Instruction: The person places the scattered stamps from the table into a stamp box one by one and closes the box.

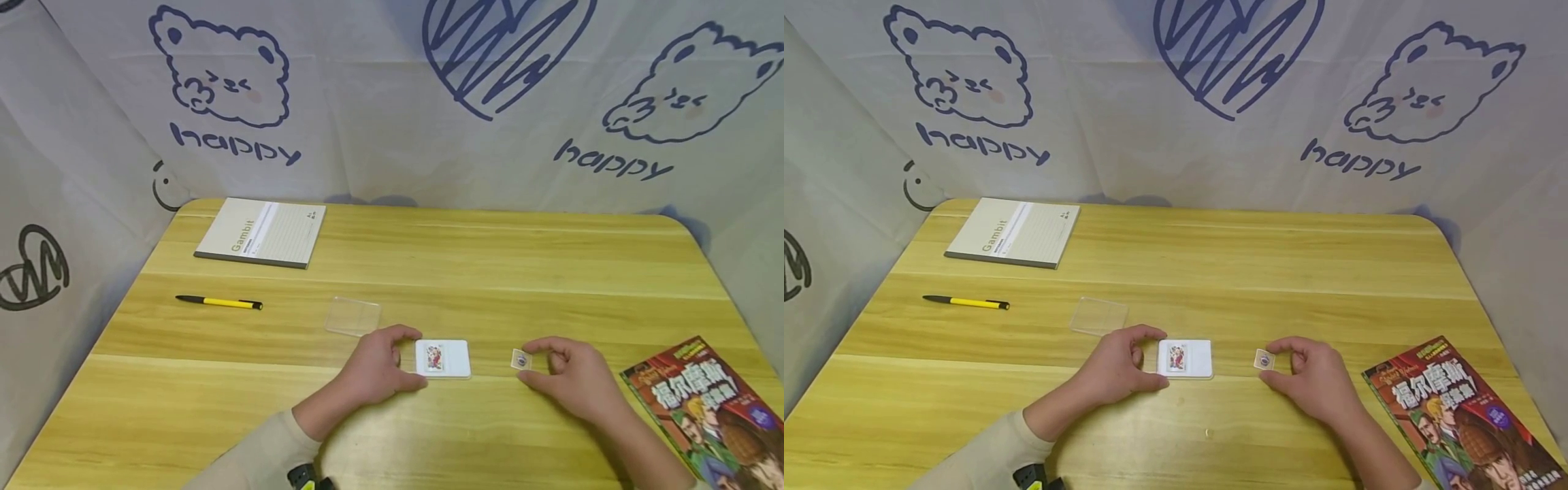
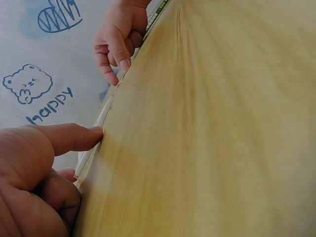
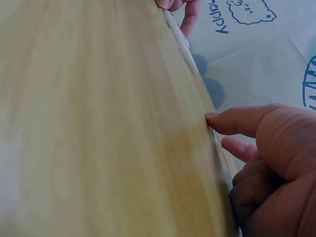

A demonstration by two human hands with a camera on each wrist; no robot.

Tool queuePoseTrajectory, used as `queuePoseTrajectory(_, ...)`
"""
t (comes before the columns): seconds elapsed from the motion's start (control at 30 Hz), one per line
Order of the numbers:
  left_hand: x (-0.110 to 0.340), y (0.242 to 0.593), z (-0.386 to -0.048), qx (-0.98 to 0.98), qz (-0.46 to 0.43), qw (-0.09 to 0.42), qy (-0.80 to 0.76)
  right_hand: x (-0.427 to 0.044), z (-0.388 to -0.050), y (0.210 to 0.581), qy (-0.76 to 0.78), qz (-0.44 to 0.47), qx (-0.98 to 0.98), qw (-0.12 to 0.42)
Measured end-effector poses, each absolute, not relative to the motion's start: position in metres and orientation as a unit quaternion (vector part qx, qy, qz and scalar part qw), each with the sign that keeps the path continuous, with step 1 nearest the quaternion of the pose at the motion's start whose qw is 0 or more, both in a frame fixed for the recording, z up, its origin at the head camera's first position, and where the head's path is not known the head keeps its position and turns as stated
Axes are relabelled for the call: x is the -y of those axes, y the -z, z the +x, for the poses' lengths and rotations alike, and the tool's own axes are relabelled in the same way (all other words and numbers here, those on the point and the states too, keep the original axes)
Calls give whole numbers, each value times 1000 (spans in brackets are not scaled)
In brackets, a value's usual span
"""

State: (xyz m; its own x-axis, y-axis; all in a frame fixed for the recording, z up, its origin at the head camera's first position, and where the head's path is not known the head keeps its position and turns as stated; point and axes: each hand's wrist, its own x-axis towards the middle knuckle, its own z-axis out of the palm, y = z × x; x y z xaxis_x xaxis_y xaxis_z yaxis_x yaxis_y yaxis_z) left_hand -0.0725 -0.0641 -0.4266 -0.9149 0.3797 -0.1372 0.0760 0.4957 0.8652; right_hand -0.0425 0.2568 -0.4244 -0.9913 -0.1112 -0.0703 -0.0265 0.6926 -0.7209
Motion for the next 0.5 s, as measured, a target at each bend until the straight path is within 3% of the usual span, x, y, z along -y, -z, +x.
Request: queuePoseTrajectory(0.5,64,428,-73,-850,136,158,-485,-256,-43,422,406,-61,-909,76)
